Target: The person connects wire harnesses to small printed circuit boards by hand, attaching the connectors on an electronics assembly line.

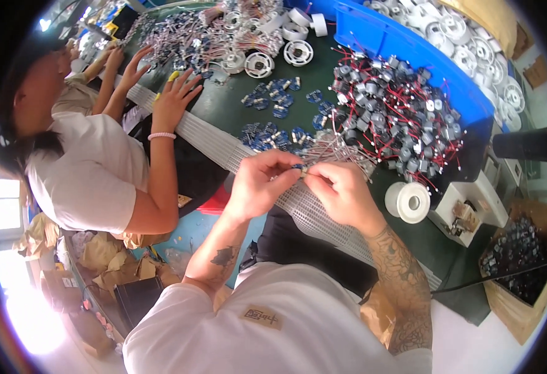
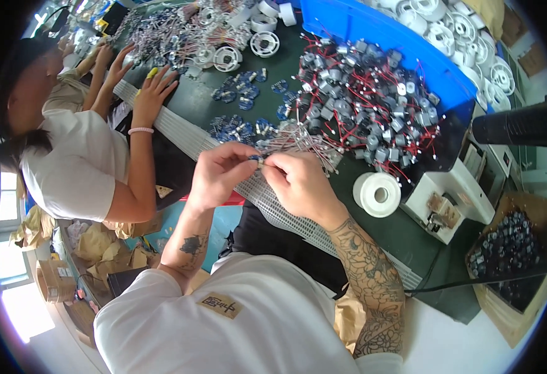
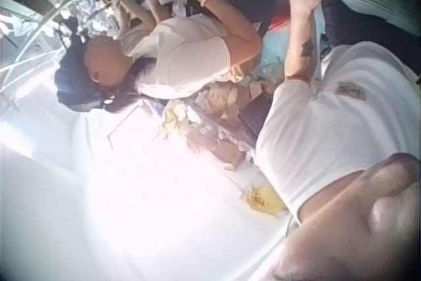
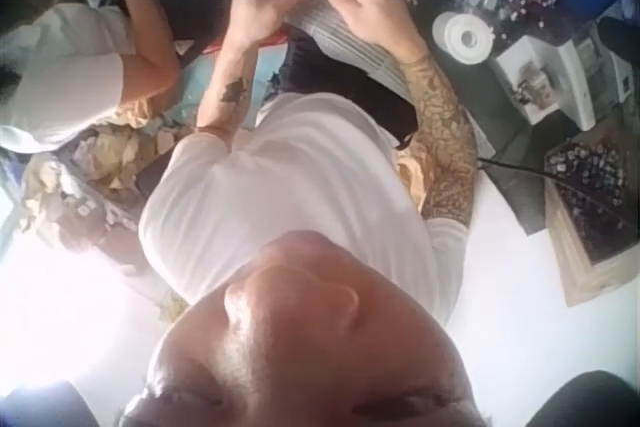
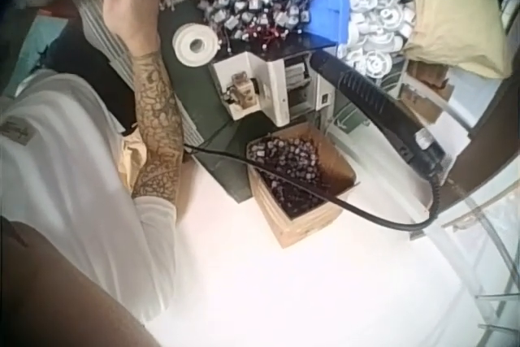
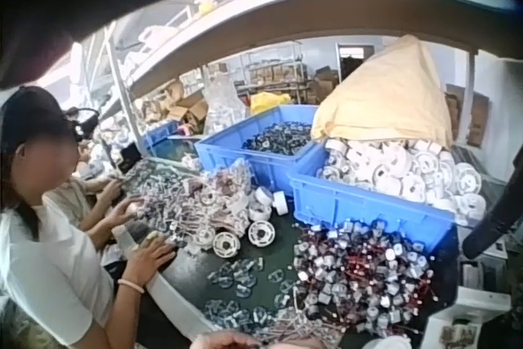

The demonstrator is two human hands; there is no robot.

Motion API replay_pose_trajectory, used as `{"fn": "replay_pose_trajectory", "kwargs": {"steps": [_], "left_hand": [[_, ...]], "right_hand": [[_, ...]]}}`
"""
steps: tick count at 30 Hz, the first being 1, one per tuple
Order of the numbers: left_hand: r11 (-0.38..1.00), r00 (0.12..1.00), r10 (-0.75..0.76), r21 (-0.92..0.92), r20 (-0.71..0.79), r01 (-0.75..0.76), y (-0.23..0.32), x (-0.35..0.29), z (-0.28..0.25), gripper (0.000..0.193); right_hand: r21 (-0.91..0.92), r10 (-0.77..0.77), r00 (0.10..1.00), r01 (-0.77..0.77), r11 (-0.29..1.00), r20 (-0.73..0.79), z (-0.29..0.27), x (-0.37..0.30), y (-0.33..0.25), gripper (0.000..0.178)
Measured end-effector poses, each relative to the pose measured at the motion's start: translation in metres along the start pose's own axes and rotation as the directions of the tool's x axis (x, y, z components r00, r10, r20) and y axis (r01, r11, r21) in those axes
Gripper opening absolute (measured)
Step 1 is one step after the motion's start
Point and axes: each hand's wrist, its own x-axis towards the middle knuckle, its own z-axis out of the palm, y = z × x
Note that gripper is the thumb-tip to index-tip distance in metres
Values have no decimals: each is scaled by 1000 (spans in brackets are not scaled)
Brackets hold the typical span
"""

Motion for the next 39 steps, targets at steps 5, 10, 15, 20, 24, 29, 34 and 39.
{"fn": "replay_pose_trajectory", "kwargs": {"steps": [5, 10, 15, 20, 24, 29, 34, 39], "left_hand": [[995, 999, 49, 88, 18, -50, -6, -1, -2, 17], [999, 998, 28, 24, 58, -30, 0, 1, -5, 17], [950, 981, 172, 248, 93, -190, 3, -2, -4, 18], [995, 996, 92, 45, -8, -92, 4, 1, -13, 22], [990, 897, 139, 27, -419, -140, 14, 33, -57, 21], [945, 655, 275, 74, -704, -318, 24, 117, -124, 33], [965, 579, 259, 179, -773, -192, 58, 147, -139, 48], [878, 767, 399, 450, -502, -162, 39, 98, -98, 26]], "right_hand": [[14, 45, 998, -46, 999, 48, -1, 1, -1, 10], [3, 77, 993, -78, 997, 85, -4, 5, -6, 10], [-65, 33, 995, -27, 997, 96, -5, 3, -5, 8], [-34, 1, 999, 1, 999, 50, -8, 4, -13, 12], [-184, -58, 990, 33, 982, -128, -18, 9, -14, 25], [-151, 3, 984, -30, 988, -180, -16, 9, -12, 22], [-171, -16, 993, -5, 985, -117, -12, 8, -12, 21], [-283, -65, 992, 33, 958, -104, -14, 4, -5, 18]]}}
